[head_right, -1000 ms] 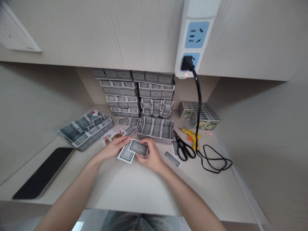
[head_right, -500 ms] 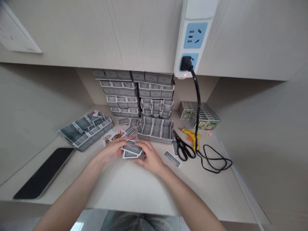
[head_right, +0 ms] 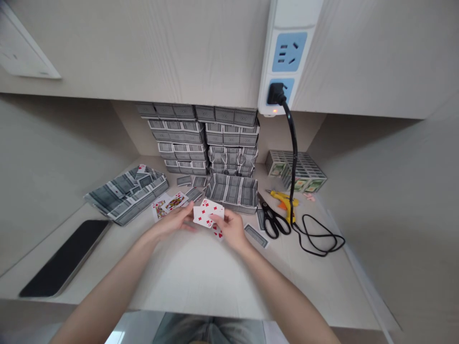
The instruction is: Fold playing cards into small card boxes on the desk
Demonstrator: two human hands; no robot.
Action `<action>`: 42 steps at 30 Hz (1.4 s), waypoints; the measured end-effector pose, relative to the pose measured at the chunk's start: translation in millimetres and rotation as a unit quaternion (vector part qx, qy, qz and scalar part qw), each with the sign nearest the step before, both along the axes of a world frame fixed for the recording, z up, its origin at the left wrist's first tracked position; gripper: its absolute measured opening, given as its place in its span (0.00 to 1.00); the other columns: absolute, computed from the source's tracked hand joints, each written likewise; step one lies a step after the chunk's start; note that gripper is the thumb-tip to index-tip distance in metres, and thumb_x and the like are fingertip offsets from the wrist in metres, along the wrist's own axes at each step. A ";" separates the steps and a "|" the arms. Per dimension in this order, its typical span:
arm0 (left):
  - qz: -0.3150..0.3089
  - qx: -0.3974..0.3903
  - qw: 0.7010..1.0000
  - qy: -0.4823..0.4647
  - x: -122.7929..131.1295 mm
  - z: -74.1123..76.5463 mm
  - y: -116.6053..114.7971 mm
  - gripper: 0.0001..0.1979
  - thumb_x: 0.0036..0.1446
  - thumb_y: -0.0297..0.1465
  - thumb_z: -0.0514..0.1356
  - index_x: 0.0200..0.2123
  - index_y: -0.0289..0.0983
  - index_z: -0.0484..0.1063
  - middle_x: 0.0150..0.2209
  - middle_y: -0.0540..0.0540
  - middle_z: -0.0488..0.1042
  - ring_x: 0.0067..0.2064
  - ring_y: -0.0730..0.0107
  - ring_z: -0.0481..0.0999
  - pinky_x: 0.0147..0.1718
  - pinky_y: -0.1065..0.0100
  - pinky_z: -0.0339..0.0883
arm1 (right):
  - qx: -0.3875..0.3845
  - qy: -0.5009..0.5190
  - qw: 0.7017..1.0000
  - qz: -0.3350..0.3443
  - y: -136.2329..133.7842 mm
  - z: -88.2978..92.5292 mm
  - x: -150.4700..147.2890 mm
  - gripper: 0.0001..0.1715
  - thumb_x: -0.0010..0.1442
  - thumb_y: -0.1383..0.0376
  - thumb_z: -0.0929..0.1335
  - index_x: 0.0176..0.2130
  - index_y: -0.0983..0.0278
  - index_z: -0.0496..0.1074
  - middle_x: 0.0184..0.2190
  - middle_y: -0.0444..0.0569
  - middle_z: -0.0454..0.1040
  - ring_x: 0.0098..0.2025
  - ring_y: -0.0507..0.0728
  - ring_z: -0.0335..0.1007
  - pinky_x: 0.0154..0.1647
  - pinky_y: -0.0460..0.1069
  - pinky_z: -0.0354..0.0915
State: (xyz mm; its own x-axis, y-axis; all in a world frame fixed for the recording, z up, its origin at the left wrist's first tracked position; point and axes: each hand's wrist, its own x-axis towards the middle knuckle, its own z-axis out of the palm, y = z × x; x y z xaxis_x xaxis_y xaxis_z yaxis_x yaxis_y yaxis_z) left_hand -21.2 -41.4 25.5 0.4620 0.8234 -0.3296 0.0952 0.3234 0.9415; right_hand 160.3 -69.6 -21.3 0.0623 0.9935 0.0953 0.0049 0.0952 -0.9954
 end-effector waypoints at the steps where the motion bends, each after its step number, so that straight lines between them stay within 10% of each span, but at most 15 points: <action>1: 0.006 0.016 1.000 -0.016 0.3 -0.5 0.2 0.27 0.49 0.48 0.54 0.40 0.31 0.72 0.41 0.37 0.74 0.40 0.61 0.74 0.33 0.65 0.70 | -0.015 0.026 1.000 0.010 1.1 -0.9 -0.3 0.14 0.45 0.58 0.70 0.30 0.65 0.72 0.27 0.47 0.75 0.26 0.55 0.69 0.28 0.51 0.67; 29: 0.036 0.025 0.999 0.012 1.3 -13.9 6.9 0.19 0.34 0.35 0.68 0.32 0.30 0.75 0.28 0.46 0.77 0.30 0.69 0.75 0.32 0.69 0.69 | -0.112 -0.015 0.989 0.095 3.1 -2.2 2.7 0.21 0.48 0.49 0.66 0.27 0.66 0.66 0.18 0.44 0.71 0.15 0.50 0.66 0.15 0.43 0.58; 42: 0.043 0.031 0.998 0.019 3.3 -15.8 6.6 0.19 0.34 0.38 0.67 0.29 0.30 0.74 0.24 0.47 0.76 0.27 0.69 0.74 0.30 0.67 0.70 | -0.102 0.066 0.989 0.087 7.9 -8.8 2.3 0.20 0.44 0.53 0.70 0.31 0.67 0.69 0.25 0.46 0.75 0.25 0.52 0.69 0.25 0.46 0.64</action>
